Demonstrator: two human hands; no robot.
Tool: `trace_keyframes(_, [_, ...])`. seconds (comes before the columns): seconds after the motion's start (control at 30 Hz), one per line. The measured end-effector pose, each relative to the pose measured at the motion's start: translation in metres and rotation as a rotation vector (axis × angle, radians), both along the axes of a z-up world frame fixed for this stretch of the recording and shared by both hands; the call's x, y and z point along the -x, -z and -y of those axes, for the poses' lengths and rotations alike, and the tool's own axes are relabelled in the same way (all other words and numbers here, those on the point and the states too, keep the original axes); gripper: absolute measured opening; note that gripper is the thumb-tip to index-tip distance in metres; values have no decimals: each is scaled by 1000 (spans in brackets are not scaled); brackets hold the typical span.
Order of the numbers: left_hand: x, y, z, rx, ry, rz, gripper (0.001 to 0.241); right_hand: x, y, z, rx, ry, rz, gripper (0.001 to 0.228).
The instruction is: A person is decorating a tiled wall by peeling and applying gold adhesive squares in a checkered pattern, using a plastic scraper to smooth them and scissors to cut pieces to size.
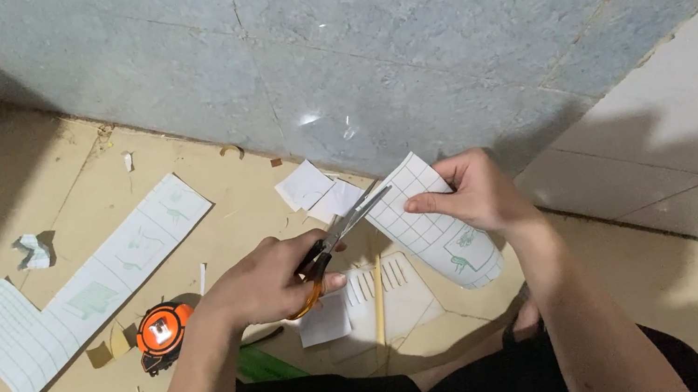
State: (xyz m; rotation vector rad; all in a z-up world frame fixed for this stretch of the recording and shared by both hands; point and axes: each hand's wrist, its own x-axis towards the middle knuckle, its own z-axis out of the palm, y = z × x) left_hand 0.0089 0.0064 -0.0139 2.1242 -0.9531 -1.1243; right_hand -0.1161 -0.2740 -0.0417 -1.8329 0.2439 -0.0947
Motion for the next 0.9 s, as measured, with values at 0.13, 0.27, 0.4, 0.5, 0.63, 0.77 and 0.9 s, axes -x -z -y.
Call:
trace_keyframes(0.13, [3, -11, 2, -11, -3, -31, 52, 0, -8, -6, 2, 7, -22, 16])
trace_keyframes(0.27, [6, -15, 2, -23, -4, -25, 53, -1, -1, -1, 3, 7, -13, 17])
trace_keyframes(0.4, [8, -16, 2, -60, -26, -62, 52, 0, 0, 1, 33, 1, -33, 17])
trace_keyframes(0.5, [6, -8, 2, -80, -50, -85, 55, -1, 0, 0, 41, -7, -39, 17])
trace_keyframes(0.63, [-2, 10, 3, -70, -33, -42, 60, -2, -1, -4, 27, -26, -49, 17])
trace_keyframes(0.77, [1, 9, 1, -77, -53, -71, 62, -2, -3, -7, 60, -4, -118, 19])
trace_keyframes(0.9, [2, 8, 0, -57, -56, -95, 62, -4, -4, -8, 75, -7, -114, 18])
